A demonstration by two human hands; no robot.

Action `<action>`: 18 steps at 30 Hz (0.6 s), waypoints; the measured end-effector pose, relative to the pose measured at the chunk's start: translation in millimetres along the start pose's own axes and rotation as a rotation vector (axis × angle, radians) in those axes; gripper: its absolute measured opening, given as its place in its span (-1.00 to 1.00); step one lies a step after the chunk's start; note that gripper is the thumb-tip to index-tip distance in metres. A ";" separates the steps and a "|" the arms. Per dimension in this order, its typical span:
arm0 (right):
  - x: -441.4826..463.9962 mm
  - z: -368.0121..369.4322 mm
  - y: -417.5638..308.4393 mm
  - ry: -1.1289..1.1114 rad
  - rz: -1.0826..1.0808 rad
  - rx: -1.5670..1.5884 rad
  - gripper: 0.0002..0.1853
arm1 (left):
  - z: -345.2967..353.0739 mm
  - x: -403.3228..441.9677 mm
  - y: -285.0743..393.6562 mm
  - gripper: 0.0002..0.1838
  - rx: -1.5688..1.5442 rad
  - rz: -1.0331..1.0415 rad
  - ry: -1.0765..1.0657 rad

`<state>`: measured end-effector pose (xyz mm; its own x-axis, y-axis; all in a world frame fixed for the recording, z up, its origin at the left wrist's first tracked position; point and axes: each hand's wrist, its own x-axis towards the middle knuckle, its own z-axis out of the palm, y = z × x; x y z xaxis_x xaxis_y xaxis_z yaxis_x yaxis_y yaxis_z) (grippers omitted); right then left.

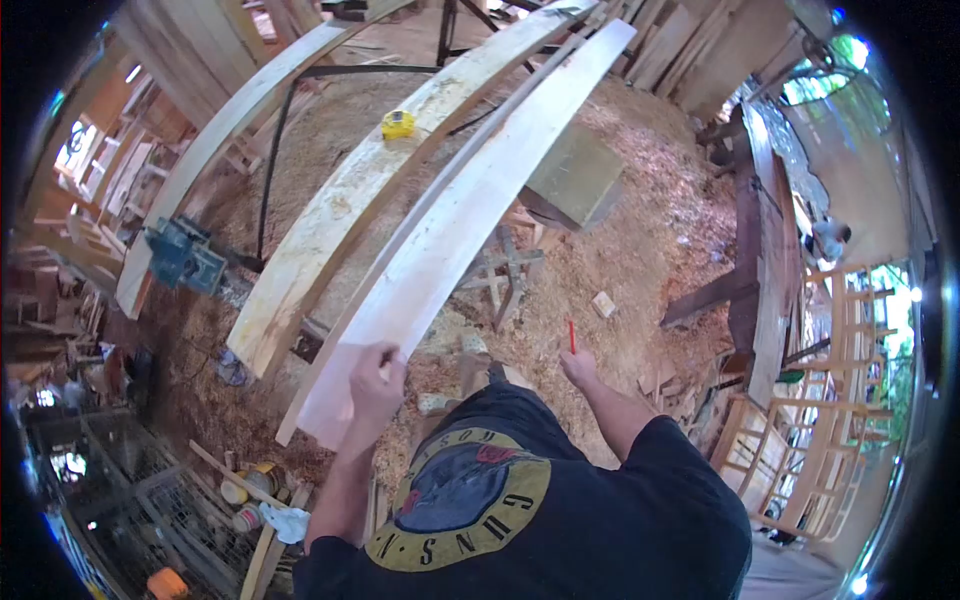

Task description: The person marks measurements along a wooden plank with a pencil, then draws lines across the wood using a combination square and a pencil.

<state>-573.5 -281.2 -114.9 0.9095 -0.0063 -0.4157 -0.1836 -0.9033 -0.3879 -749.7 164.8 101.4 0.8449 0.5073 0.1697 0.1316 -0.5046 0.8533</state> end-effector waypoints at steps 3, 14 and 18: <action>-24.7 -6.3 41.3 -0.091 0.121 -0.120 -0.60 | 29.7 -32.2 2.8 -0.78 -0.059 -0.162 -0.318; -44.6 -63.5 64.0 -0.155 0.204 -0.054 -0.53 | 159.2 -91.6 -61.0 -0.57 0.006 -0.413 -0.909; -38.3 -85.7 141.1 -0.133 0.310 0.100 -0.54 | 223.8 -68.0 -33.4 -0.55 0.201 -0.369 -1.064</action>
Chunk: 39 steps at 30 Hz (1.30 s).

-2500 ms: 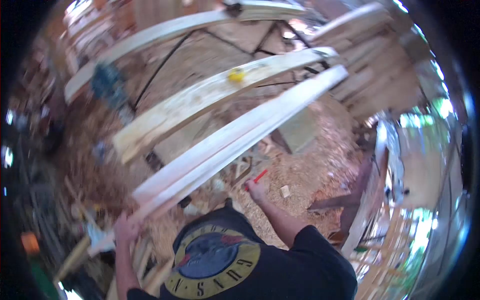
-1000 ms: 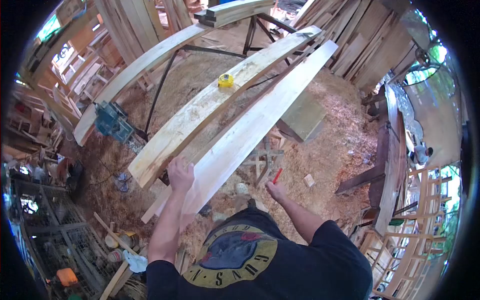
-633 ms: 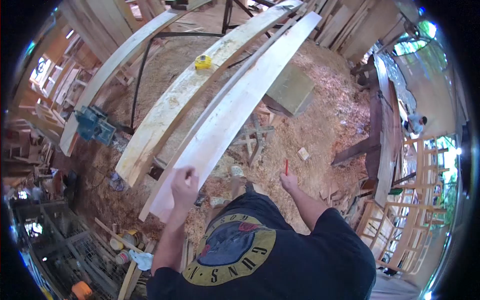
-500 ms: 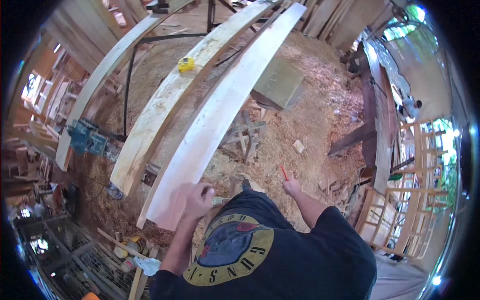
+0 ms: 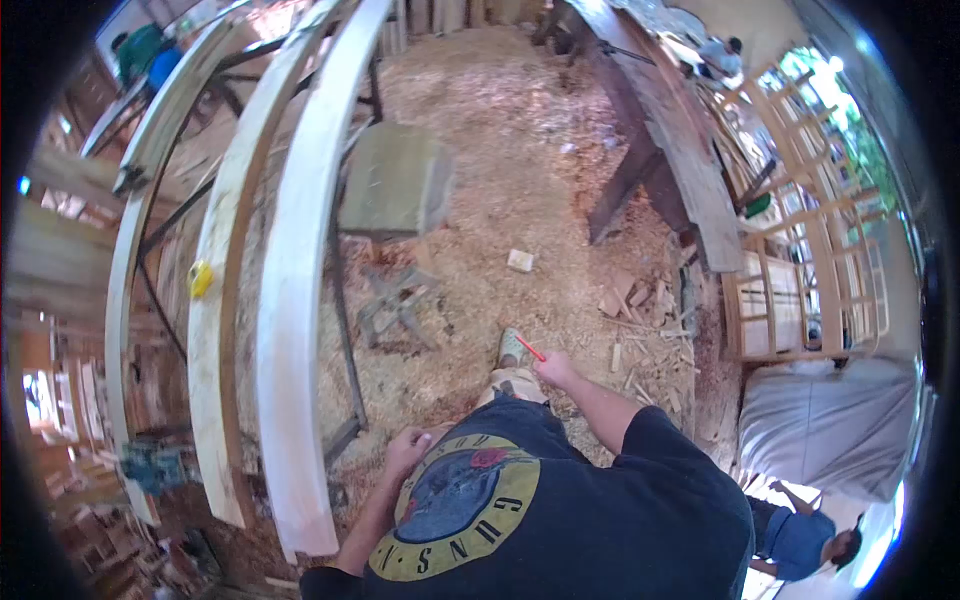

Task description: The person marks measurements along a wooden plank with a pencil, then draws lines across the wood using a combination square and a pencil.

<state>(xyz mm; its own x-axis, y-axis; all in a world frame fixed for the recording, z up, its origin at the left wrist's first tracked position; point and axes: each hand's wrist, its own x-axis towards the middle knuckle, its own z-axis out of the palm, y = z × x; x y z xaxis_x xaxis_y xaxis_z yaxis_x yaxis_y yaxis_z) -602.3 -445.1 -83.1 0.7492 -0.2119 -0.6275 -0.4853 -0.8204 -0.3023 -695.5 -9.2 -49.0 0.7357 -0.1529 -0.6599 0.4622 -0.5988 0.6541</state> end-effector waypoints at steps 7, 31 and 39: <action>89.3 -70.4 186.8 -0.062 0.226 -0.072 -0.50 | 3.5 109.2 104.3 -0.58 -0.025 -0.052 0.147; 164.2 -96.9 186.1 0.179 0.647 0.764 -0.58 | 4.2 452.5 403.4 -0.64 0.812 0.476 -0.428; 113.3 -163.2 148.3 0.313 0.922 0.778 -0.57 | 91.6 496.3 465.4 -0.59 0.799 0.522 -0.864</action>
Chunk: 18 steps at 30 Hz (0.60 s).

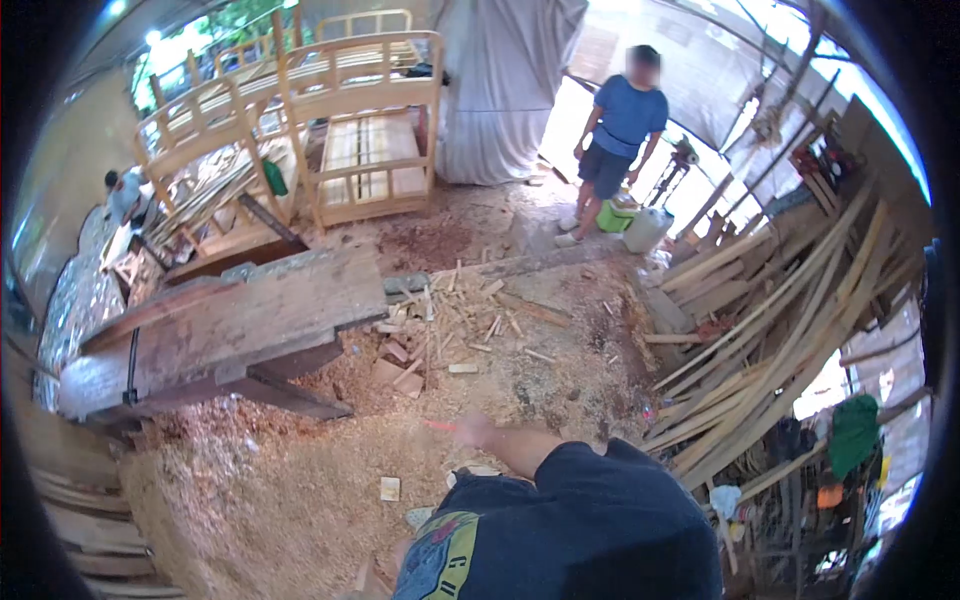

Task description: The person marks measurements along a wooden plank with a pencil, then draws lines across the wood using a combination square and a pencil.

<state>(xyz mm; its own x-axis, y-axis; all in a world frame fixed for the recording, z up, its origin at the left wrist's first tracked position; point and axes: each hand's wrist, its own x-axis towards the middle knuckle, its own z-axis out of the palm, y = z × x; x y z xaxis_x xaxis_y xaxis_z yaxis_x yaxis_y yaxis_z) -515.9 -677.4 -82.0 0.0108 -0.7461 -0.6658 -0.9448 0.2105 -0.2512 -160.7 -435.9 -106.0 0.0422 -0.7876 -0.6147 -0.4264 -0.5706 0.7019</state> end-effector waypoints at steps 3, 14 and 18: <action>-1.4 21.6 1.3 0.001 -0.266 -0.064 -0.56 | -11.0 16.6 28.0 -0.59 0.134 0.016 -0.087; 8.1 13.8 89.9 -0.085 0.075 0.154 -0.50 | -21.7 52.9 111.6 -0.61 0.420 0.078 -0.202; 22.3 14.4 135.8 -0.030 0.114 0.099 -0.26 | -20.6 55.7 134.0 -0.61 0.525 0.095 -0.227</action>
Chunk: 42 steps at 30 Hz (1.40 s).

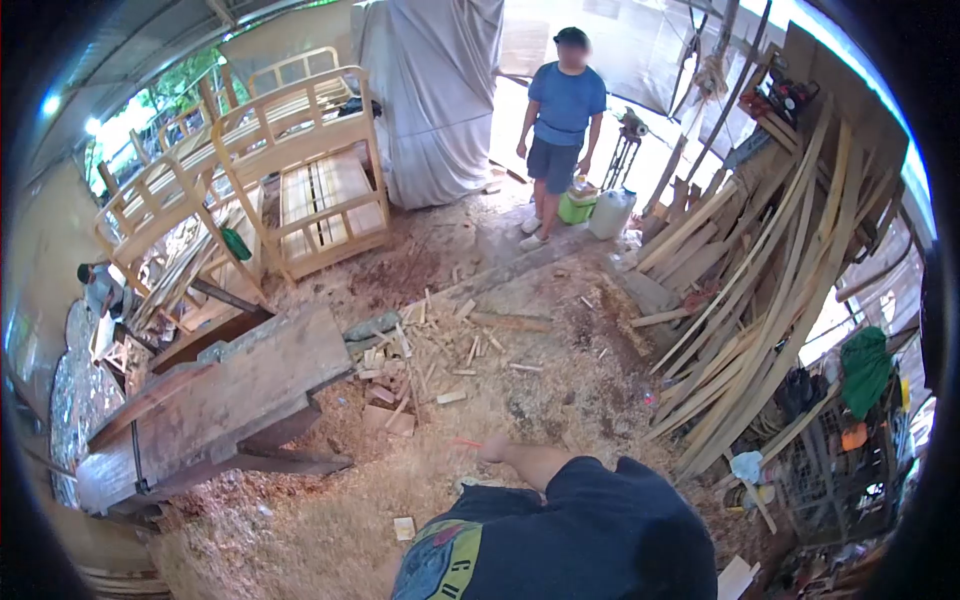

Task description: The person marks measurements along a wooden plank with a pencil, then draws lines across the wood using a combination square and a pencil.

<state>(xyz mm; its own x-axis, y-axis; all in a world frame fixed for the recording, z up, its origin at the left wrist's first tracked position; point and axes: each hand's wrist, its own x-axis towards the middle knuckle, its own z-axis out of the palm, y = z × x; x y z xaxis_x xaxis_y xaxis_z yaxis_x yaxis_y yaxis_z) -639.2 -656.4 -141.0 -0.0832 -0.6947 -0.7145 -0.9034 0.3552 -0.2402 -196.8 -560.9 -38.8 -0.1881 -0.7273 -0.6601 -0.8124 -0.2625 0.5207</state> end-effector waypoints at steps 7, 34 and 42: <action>-15.2 -2.0 36.7 0.013 0.027 0.035 -0.28 | -28.8 -2.1 80.6 -0.62 -0.386 0.147 0.214; -17.6 -55.4 32.4 -0.026 0.006 0.006 -0.49 | -246.5 -221.4 468.5 -0.58 -0.873 1.684 0.269; 8.9 -28.5 53.0 0.006 -0.039 0.033 -0.46 | -245.4 -221.7 472.6 -0.62 -0.838 1.704 0.355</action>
<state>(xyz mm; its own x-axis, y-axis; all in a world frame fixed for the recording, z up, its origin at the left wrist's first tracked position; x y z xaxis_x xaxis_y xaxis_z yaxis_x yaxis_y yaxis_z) -699.9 -661.6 -141.4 -0.0511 -0.7119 -0.7004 -0.8915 0.3486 -0.2892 -403.6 -679.4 486.5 -0.1838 -0.5537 0.8121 0.5282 0.6411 0.5567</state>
